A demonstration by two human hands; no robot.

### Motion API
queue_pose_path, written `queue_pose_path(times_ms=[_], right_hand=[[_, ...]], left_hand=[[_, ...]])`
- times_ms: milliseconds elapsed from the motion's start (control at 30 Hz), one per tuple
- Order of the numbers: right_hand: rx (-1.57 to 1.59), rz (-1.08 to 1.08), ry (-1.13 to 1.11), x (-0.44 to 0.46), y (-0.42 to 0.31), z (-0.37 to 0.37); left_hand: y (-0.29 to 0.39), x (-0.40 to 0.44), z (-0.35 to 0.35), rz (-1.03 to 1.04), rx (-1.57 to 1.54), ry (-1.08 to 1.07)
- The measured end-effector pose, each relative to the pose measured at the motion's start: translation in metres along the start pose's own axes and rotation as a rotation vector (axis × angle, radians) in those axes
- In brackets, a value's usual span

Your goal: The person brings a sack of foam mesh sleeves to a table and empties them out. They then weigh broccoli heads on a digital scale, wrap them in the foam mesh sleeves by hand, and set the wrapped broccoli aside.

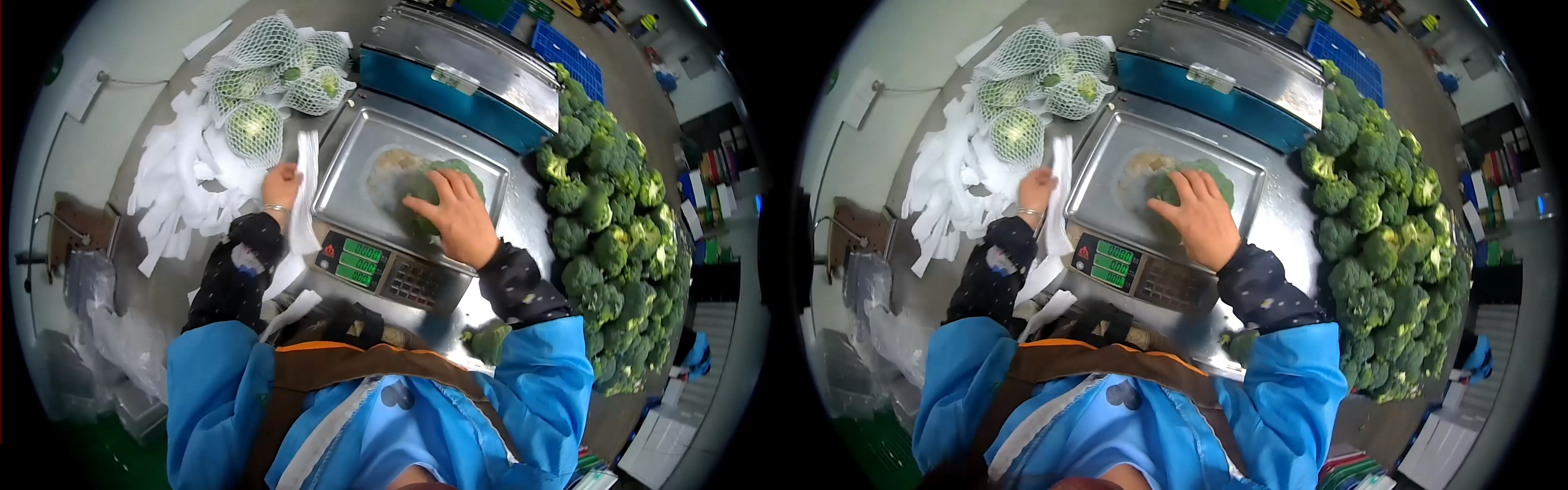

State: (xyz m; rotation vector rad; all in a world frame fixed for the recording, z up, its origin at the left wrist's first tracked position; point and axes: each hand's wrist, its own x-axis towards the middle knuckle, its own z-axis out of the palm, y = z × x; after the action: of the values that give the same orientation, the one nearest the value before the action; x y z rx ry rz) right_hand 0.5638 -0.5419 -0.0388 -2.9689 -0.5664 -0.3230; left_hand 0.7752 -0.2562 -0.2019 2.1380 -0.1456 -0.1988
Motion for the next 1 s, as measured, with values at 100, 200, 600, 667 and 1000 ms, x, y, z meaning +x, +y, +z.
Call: queue_pose_path(times_ms=[100, 200, 600, 667, 1000], right_hand=[[0.613, 0.153, 0.073, -0.002, 0.000, -0.036], [1.110, 0.399, 0.310, 0.009, -0.004, -0.066], [1.343, 0.658, 0.535, -0.016, -0.030, -0.052], [1.347, 0.666, 0.608, -0.023, -0.034, -0.050], [1.100, 0.544, 0.726, -0.030, -0.034, -0.018]], left_hand=[[0.100, -0.042, -0.039, 0.220, -0.436, -0.101], [0.190, -0.092, -0.050, 0.236, -0.639, -0.471], [0.255, -0.117, 0.005, 0.481, -0.688, -0.908], [0.259, -0.121, -0.006, 0.327, -0.618, -0.941], [0.233, -0.124, 0.007, 0.165, -0.550, -1.045]])
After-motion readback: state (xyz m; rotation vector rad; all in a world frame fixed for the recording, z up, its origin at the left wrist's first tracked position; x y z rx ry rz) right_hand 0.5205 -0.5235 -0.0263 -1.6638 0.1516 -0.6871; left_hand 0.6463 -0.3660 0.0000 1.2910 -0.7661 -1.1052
